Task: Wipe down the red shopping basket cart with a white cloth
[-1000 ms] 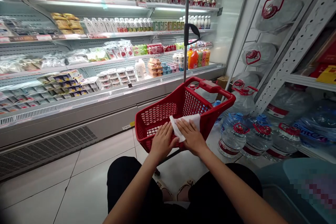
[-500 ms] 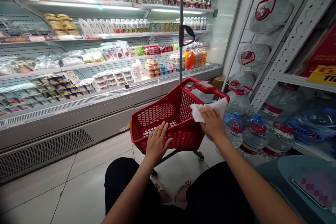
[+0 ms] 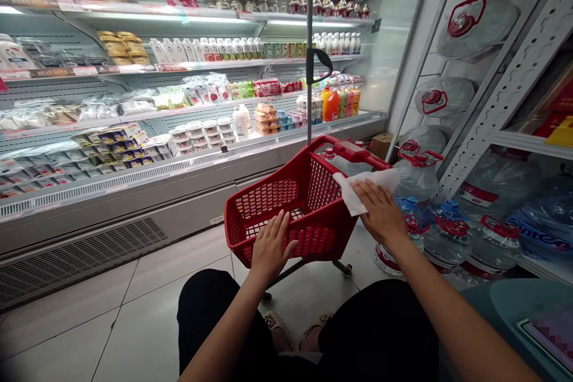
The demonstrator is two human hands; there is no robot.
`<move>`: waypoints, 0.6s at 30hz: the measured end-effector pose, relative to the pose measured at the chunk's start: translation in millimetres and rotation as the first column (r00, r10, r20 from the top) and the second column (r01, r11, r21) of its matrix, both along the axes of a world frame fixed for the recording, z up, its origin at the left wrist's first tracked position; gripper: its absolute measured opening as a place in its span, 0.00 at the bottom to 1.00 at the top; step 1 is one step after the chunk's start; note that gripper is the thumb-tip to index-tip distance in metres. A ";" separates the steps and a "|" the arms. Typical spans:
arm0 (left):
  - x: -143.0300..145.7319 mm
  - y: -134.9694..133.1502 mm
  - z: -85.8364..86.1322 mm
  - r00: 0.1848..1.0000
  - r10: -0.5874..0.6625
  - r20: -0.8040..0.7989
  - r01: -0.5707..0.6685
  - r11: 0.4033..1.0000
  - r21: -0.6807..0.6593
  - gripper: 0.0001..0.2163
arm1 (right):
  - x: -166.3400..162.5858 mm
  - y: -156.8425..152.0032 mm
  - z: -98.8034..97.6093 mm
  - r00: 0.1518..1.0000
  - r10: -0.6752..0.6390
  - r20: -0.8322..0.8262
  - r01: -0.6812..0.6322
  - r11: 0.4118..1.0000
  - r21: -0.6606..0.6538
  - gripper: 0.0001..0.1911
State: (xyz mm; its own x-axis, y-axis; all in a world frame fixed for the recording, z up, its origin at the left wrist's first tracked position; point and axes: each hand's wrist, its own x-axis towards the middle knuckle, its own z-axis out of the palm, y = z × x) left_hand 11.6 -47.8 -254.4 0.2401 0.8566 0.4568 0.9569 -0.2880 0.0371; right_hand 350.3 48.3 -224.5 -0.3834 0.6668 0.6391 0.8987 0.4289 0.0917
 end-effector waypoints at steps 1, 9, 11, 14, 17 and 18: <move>1.8 -0.3 0.1 1.000 0.003 0.003 -0.003 1.000 0.000 0.35 | 2.4 2.4 1.0 0.999 -0.030 -0.026 0.030 1.000 0.007 0.38; 3.3 -5.1 -2.4 1.000 0.014 -0.013 -0.013 1.000 0.020 0.37 | -102.7 -30.1 -29.6 0.973 0.223 0.061 -0.218 0.973 -0.080 0.40; -0.4 -7.0 -2.2 1.000 0.006 -0.019 -0.006 1.000 0.018 0.38 | -108.8 -33.5 -32.2 0.946 0.305 0.107 -0.293 0.949 -0.113 0.42; -5.3 -8.6 -1.3 1.000 0.000 -0.023 0.001 1.000 0.015 0.37 | -78.1 -19.0 -25.5 0.950 0.285 0.130 -0.273 0.956 -0.104 0.41; -7.3 -6.5 0.1 1.000 0.001 -0.009 -0.001 1.000 0.008 0.36 | -28.5 7.1 -10.7 0.985 0.153 0.076 -0.148 0.987 -0.068 0.37; -7.4 -5.0 0.9 1.000 0.001 0.000 -0.001 1.000 0.005 0.36 | -14.7 15.3 -5.3 0.993 0.110 0.046 -0.107 0.992 -0.060 0.36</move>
State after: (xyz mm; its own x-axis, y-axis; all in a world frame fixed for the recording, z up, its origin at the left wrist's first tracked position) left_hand 4.3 -52.9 -253.6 0.2389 0.8546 0.4611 0.9572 -0.2871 0.0362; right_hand 335.6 63.6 -229.8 -0.4856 0.6543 0.5797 0.8416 0.5293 0.1075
